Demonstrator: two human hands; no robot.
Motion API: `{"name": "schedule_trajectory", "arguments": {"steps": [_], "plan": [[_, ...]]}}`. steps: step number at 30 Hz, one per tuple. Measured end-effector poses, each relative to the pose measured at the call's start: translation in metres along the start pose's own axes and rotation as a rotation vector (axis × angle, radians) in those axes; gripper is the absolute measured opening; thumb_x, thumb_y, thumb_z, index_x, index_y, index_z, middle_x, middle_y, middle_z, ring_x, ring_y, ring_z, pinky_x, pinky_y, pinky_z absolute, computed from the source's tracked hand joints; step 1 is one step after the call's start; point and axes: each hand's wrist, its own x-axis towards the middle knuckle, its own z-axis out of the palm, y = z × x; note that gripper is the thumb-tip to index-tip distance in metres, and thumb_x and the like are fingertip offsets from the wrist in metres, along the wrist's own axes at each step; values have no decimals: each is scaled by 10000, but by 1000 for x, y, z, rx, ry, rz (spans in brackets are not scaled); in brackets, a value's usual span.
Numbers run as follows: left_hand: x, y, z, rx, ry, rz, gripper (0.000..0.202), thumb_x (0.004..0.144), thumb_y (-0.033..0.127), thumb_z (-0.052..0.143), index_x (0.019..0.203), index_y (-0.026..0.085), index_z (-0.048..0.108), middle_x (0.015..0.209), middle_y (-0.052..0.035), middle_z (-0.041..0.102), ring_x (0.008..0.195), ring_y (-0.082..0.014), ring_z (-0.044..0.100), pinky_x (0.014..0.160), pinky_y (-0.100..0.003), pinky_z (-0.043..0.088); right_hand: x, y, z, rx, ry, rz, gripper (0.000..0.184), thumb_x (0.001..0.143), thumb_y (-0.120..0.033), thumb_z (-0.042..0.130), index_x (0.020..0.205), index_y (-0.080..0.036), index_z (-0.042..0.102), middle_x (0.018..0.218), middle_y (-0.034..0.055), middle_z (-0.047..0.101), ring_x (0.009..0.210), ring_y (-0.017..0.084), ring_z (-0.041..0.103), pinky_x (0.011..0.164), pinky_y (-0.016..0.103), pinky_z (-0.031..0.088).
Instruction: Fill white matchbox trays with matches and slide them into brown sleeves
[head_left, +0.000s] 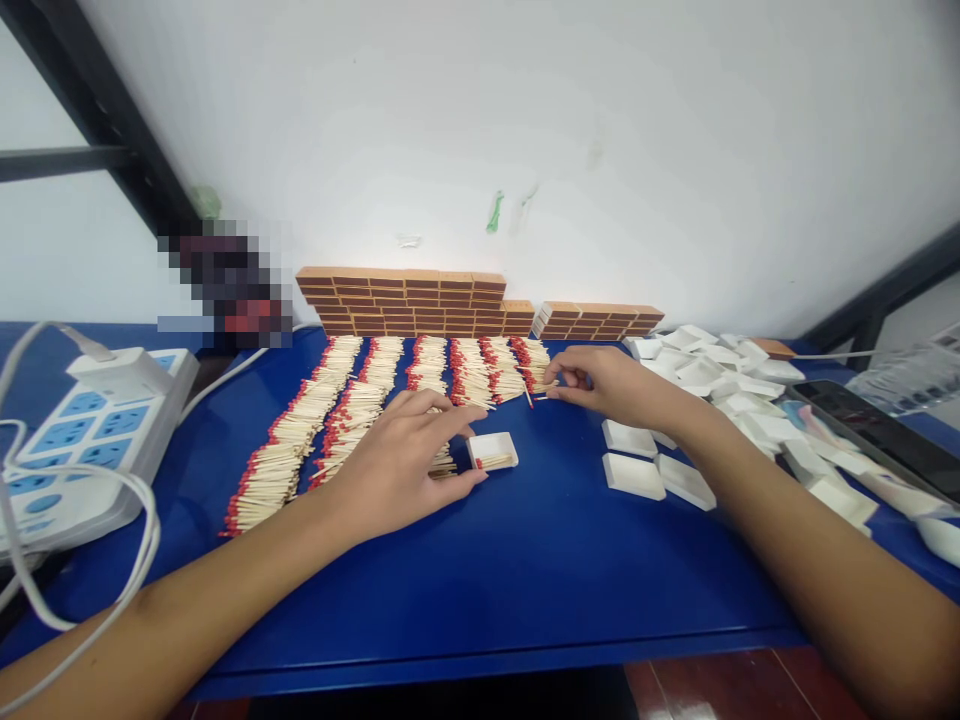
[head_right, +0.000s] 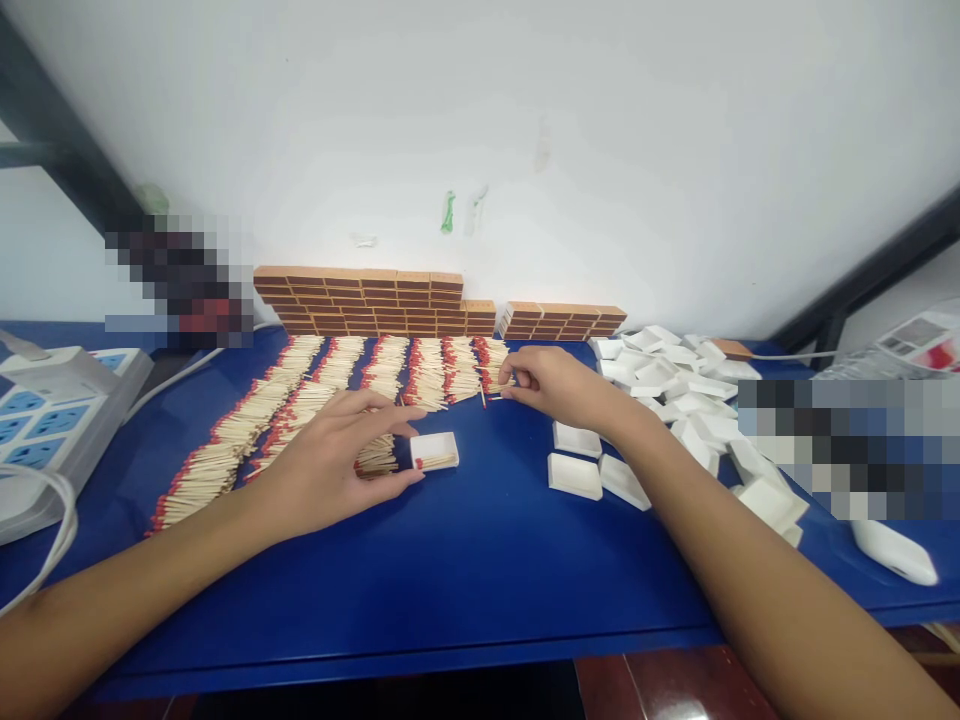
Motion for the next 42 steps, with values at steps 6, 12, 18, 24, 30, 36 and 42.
{"name": "schedule_trajectory", "arguments": {"steps": [6, 12, 18, 24, 30, 36, 42], "plan": [[0, 0, 0, 1, -4, 2, 492, 916, 314, 824, 1356, 242, 616, 1122, -38, 777, 1127, -268, 671, 1013, -468, 527, 0, 3, 2, -12, -36, 3, 226, 967, -399, 583, 871, -226, 692, 827, 51, 674, 716, 203, 576, 667, 332, 394], [0, 1, 0, 4, -12, -6, 500, 913, 306, 823, 1363, 246, 616, 1130, -42, 773, 1141, -270, 670, 1021, -464, 524, 0, 5, 2, -12, -25, -13, 216, 965, -385, 582, 893, -223, 705, 831, 52, 670, 716, 200, 573, 673, 330, 398], [0, 0, 0, 2, -30, -15, 490, 925, 324, 807, 1368, 246, 612, 1126, -46, 780, 1152, -278, 667, 1025, -473, 515, -1, 2, -2, 21, -79, -28, 277, 987, -454, 581, 893, -234, 720, 840, 53, 677, 729, 208, 566, 676, 336, 387], [0, 0, -1, 1, -22, -15, 498, 920, 318, 811, 1374, 253, 617, 1130, -46, 779, 1161, -278, 669, 1029, -471, 518, -2, 0, -4, 1, -120, -2, 255, 978, -416, 562, 888, -220, 697, 864, 75, 688, 741, 215, 576, 672, 338, 398], [0, 0, -1, -4, -20, -6, 512, 915, 308, 817, 1381, 242, 614, 1133, -47, 779, 1157, -276, 661, 1029, -466, 514, -3, 4, -5, -10, -127, 7, 276, 979, -464, 569, 895, -229, 687, 851, 64, 675, 727, 212, 563, 660, 333, 398], [0, 0, -1, -8, -29, -12, 515, 917, 311, 818, 1382, 246, 605, 1134, -40, 780, 1145, -270, 659, 1022, -458, 514, -5, 5, -8, 31, -154, 32, 302, 983, -499, 574, 906, -228, 685, 862, 63, 694, 729, 208, 574, 662, 334, 409], [0, 1, -1, -6, -21, -8, 494, 926, 305, 808, 1374, 245, 610, 1132, -46, 779, 1144, -272, 664, 1023, -464, 518, -4, 8, -7, -20, -151, 30, 293, 953, -513, 614, 899, -238, 699, 822, 45, 655, 707, 203, 553, 637, 334, 398]]}}
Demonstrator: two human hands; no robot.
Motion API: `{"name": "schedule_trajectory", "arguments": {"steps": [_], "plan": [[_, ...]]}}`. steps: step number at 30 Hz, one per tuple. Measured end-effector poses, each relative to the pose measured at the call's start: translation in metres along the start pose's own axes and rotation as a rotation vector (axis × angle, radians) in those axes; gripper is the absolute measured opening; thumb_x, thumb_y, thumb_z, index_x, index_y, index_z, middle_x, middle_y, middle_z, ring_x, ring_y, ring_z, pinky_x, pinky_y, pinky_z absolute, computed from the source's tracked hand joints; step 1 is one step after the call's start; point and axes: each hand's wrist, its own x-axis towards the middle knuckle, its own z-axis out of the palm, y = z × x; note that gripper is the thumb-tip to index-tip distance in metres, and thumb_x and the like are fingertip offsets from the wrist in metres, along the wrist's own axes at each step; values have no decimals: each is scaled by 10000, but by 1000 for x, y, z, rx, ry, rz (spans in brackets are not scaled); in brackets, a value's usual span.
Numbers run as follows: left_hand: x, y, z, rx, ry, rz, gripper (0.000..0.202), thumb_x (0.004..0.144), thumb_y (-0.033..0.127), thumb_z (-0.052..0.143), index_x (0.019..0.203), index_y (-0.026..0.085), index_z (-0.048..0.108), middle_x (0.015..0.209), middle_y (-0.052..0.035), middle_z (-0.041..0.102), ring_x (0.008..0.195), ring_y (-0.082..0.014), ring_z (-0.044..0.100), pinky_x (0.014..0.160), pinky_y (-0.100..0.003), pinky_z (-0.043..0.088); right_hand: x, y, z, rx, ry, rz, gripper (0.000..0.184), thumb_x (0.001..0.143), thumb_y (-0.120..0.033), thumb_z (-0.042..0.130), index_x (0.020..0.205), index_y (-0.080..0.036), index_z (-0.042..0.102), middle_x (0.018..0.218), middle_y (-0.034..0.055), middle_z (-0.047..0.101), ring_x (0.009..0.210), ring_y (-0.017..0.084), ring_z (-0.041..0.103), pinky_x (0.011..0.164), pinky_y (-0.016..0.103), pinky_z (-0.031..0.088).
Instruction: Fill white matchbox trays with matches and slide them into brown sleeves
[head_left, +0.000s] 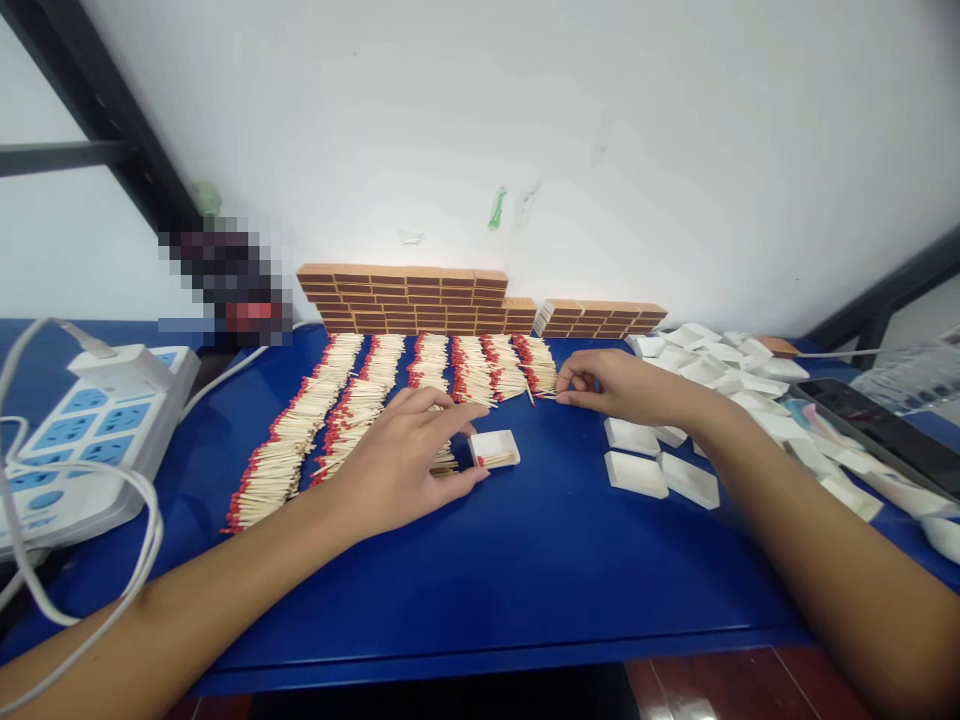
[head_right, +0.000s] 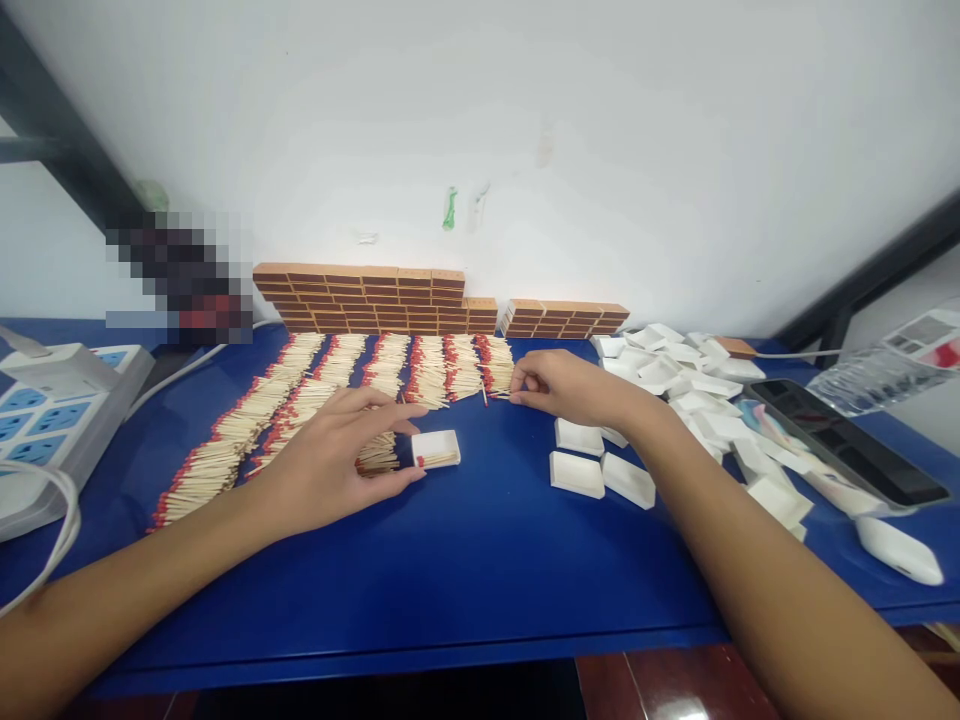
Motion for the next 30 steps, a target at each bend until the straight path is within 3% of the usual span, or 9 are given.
{"name": "schedule_trajectory", "arguments": {"steps": [20, 30], "plan": [[0, 0, 0, -6, 0, -6, 490, 926, 301, 799, 1376, 256, 613, 1128, -45, 790, 1140, -277, 673, 1025, -474, 520, -4, -10, -2, 74, -38, -4, 321, 955, -539, 601, 906, -242, 713, 860, 54, 707, 727, 211, 595, 654, 340, 417], [0, -1, 2, 6, 2, -1, 517, 920, 309, 813, 1389, 244, 606, 1138, -44, 786, 1138, -275, 666, 1024, -477, 519, -13, -11, -11, 90, -155, 73, 297, 916, -551, 673, 910, -268, 764, 840, 51, 709, 709, 217, 612, 634, 345, 423]]}}
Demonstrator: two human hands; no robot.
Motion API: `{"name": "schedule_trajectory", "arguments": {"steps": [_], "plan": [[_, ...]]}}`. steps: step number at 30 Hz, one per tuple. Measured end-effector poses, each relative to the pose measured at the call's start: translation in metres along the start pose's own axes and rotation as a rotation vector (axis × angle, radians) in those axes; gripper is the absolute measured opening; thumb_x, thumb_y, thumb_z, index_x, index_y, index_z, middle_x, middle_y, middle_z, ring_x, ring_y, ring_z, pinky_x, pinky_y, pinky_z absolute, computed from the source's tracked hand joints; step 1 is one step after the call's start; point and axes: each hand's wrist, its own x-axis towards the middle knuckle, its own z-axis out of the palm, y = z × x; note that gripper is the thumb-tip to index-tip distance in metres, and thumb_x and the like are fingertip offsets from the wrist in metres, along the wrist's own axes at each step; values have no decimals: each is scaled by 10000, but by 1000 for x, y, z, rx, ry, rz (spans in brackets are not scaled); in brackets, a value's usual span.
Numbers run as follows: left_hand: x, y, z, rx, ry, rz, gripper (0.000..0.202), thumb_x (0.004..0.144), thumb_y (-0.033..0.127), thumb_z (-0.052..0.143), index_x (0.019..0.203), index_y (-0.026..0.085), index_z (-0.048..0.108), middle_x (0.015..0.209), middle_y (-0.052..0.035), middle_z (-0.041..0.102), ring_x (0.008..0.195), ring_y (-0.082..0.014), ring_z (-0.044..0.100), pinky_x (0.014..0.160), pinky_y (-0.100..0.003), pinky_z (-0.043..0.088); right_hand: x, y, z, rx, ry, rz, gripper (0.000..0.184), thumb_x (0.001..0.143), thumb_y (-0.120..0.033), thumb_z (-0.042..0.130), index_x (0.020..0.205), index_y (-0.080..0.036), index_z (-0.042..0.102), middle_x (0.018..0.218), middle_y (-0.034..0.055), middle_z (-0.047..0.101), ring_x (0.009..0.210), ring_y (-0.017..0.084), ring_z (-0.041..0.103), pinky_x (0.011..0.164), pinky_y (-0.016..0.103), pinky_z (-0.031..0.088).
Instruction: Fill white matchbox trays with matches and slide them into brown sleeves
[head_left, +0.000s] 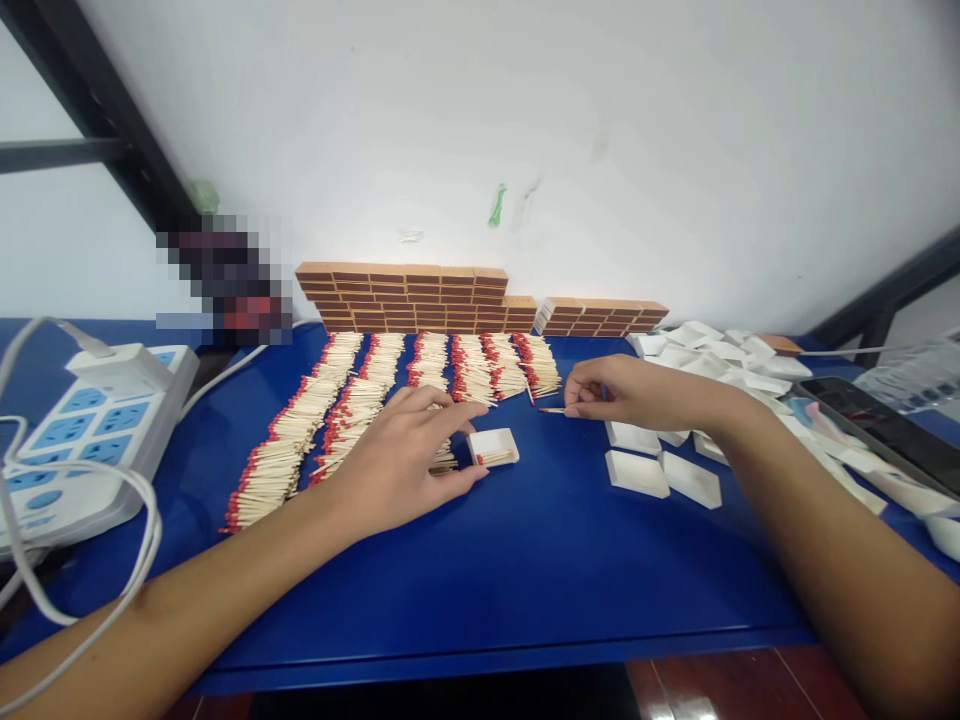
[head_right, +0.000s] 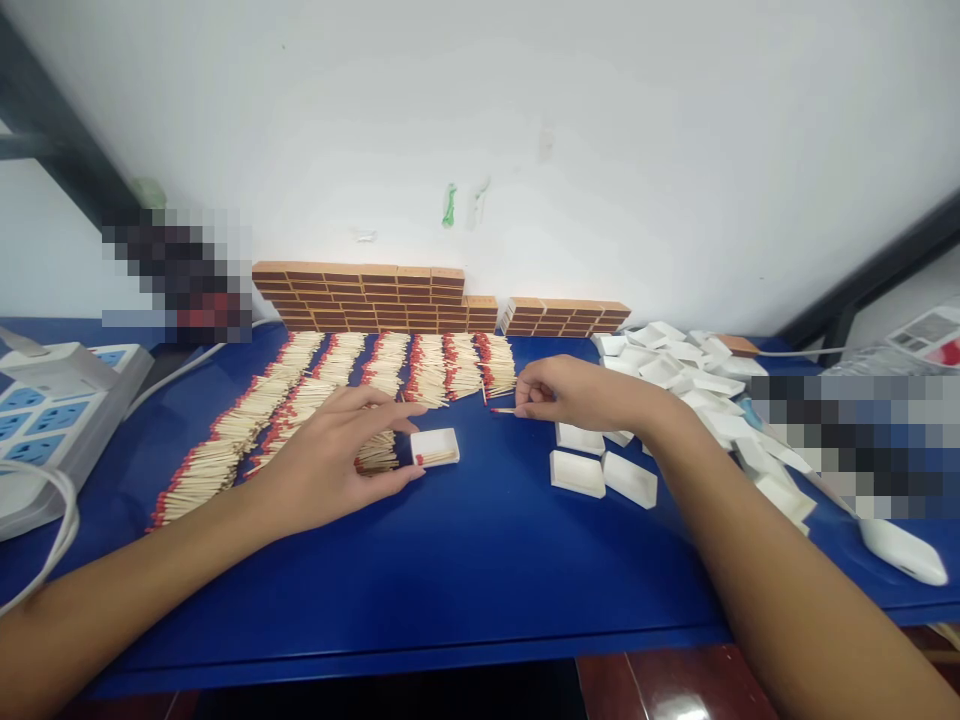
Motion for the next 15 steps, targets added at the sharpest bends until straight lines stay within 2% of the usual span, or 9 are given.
{"name": "schedule_trajectory", "arguments": {"steps": [8, 15], "plan": [[0, 0, -2, -5, -4, -1, 504, 928, 313, 805, 1386, 252, 605, 1138, -46, 785, 1148, -280, 662, 1025, -479, 517, 3, -5, 2, 30, 26, -6, 358, 888, -616, 709, 933, -262, 742, 797, 33, 671, 672, 195, 567, 607, 334, 393], [1, 0, -2, 3, 7, 1, 494, 923, 311, 813, 1370, 232, 619, 1124, -49, 780, 1133, -274, 664, 1013, -465, 521, 3, -8, 3, -9, 20, -2, 343, 938, -560, 648, 908, -230, 740, 812, 50, 683, 676, 189, 551, 614, 325, 375]]}}
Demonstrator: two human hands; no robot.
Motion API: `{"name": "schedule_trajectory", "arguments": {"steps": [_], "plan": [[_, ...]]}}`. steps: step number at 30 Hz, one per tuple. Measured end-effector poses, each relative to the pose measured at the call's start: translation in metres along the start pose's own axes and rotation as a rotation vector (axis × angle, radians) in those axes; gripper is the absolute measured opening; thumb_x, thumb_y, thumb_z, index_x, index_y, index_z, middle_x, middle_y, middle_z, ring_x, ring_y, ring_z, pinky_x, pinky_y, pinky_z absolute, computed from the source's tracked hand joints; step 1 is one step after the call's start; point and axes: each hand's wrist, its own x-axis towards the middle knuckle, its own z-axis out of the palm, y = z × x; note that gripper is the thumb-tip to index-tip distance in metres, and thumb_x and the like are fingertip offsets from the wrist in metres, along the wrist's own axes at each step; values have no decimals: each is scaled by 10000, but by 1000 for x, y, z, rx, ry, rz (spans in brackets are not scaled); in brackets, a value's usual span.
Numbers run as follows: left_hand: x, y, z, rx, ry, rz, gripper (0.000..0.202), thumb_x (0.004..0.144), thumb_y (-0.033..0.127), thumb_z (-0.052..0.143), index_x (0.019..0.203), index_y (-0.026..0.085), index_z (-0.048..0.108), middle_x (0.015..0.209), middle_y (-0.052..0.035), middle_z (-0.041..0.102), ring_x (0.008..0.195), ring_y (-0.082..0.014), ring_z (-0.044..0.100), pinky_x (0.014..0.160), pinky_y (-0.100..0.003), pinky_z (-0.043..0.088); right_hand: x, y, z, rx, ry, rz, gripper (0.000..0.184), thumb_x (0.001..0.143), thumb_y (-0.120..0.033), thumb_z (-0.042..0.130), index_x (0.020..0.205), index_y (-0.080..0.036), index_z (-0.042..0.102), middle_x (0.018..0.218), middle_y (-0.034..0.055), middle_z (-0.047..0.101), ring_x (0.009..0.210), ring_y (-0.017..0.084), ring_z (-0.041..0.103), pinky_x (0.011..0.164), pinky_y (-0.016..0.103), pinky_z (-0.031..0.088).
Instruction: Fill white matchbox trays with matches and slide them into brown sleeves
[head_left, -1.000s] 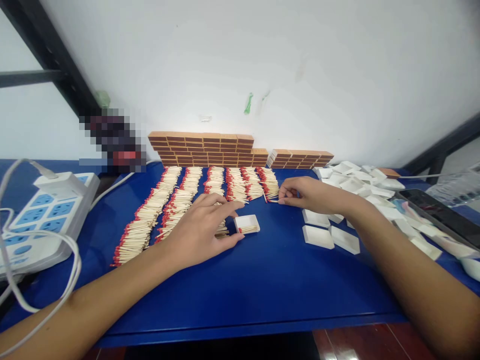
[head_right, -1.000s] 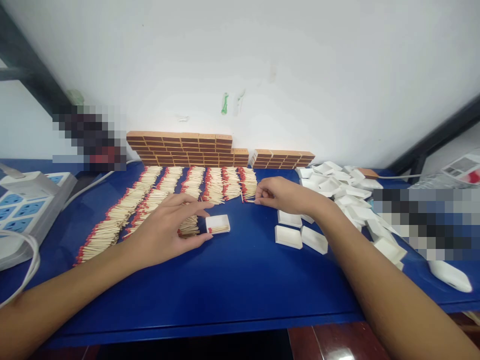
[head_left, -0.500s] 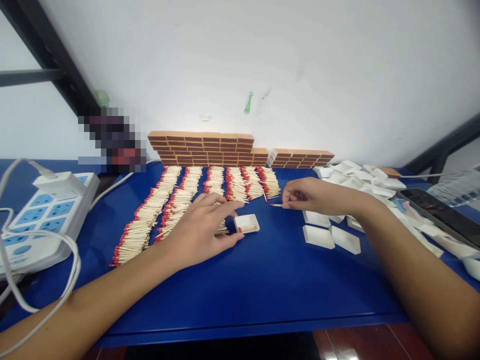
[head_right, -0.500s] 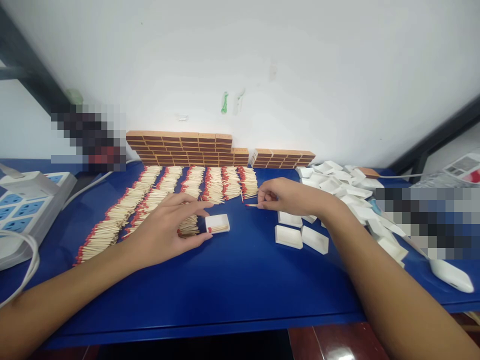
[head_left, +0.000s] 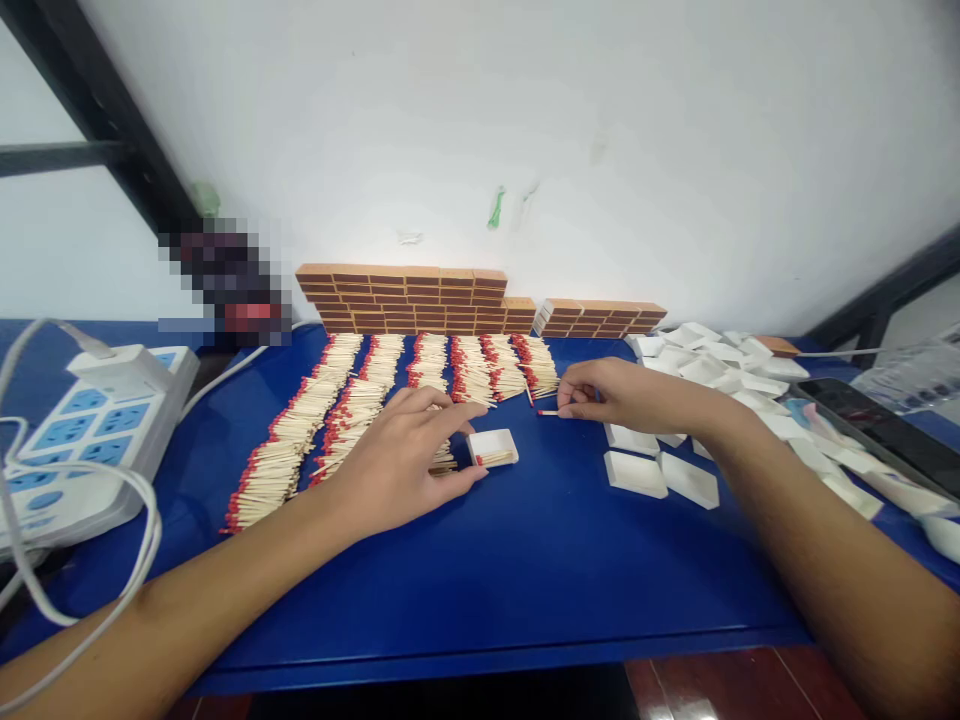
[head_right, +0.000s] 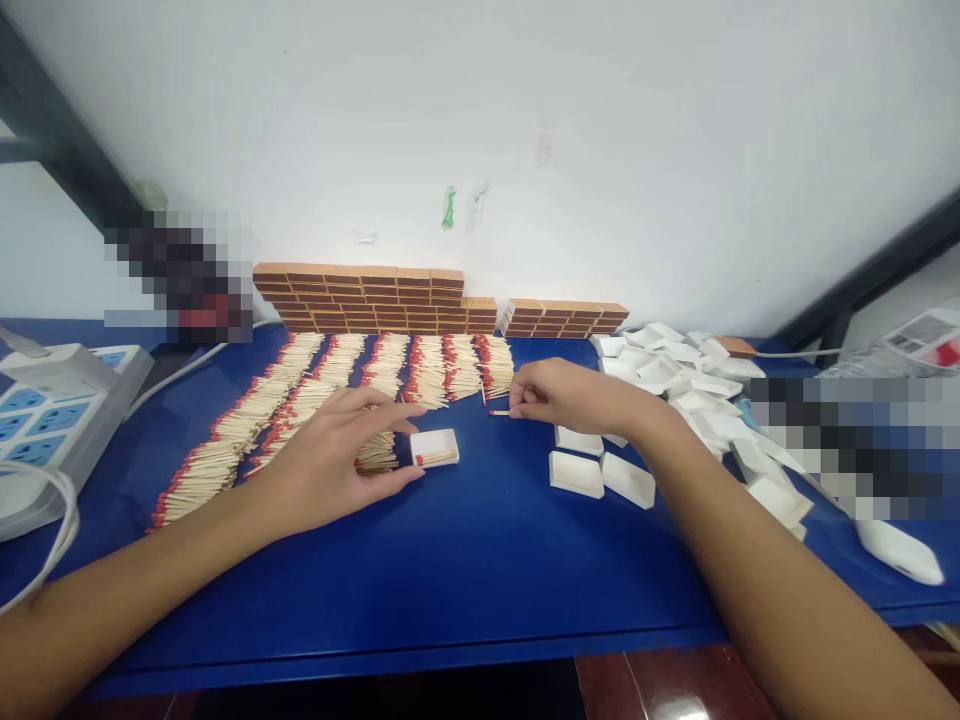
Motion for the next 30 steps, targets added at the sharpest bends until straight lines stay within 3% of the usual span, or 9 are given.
{"name": "schedule_trajectory", "arguments": {"steps": [5, 10, 18, 21, 26, 30], "plan": [[0, 2, 0, -1, -13, -12, 513, 926, 318, 812, 1393, 239, 614, 1131, -46, 780, 1144, -269, 666, 1030, -467, 522, -6, -26, 2, -1, 67, -126, 307, 997, -499, 601, 918, -225, 714, 818, 33, 662, 691, 177, 546, 624, 316, 366], [1, 3, 0, 2, -21, -23, 529, 915, 316, 822, 1394, 233, 615, 1124, -57, 779, 1157, -278, 668, 1031, -479, 528, -11, -60, 19, 40, 128, -279, 218, 1022, -401, 621, 912, -228, 694, 801, 7, 644, 701, 163, 541, 645, 305, 387], [2, 5, -1, 1, -9, 3, 554, 892, 290, 846, 1387, 203, 614, 1086, -51, 778, 1117, -269, 676, 1003, -462, 532, -10, -79, 43, -42, 188, -292, 101, 1022, -247, 636, 945, -203, 683, 922, 43, 707, 800, 179, 605, 717, 313, 411], [1, 4, -1, 6, -11, -3, 548, 897, 304, 842, 1387, 206, 617, 1070, -50, 784, 1120, -275, 675, 1006, -464, 525, -7, -72, 36, -22, 199, -311, 127, 1018, -288, 641, 932, -212, 697, 880, 35, 702, 775, 179, 606, 700, 307, 412], [0, 3, -1, -2, -8, -4, 552, 913, 291, 829, 1412, 236, 598, 1116, -27, 791, 1137, -263, 663, 1029, -456, 512, 2, -31, 12, -72, 417, -179, 189, 984, -319, 595, 913, -206, 730, 809, 53, 687, 713, 195, 599, 670, 324, 399], [-1, 1, 0, -11, -5, -3, 544, 924, 300, 815, 1416, 246, 590, 1130, -32, 786, 1150, -268, 661, 1036, -459, 513, 10, 2, 1, -102, 352, -78, 246, 939, -417, 627, 898, -209, 751, 788, 55, 671, 688, 207, 589, 644, 334, 393]]}}
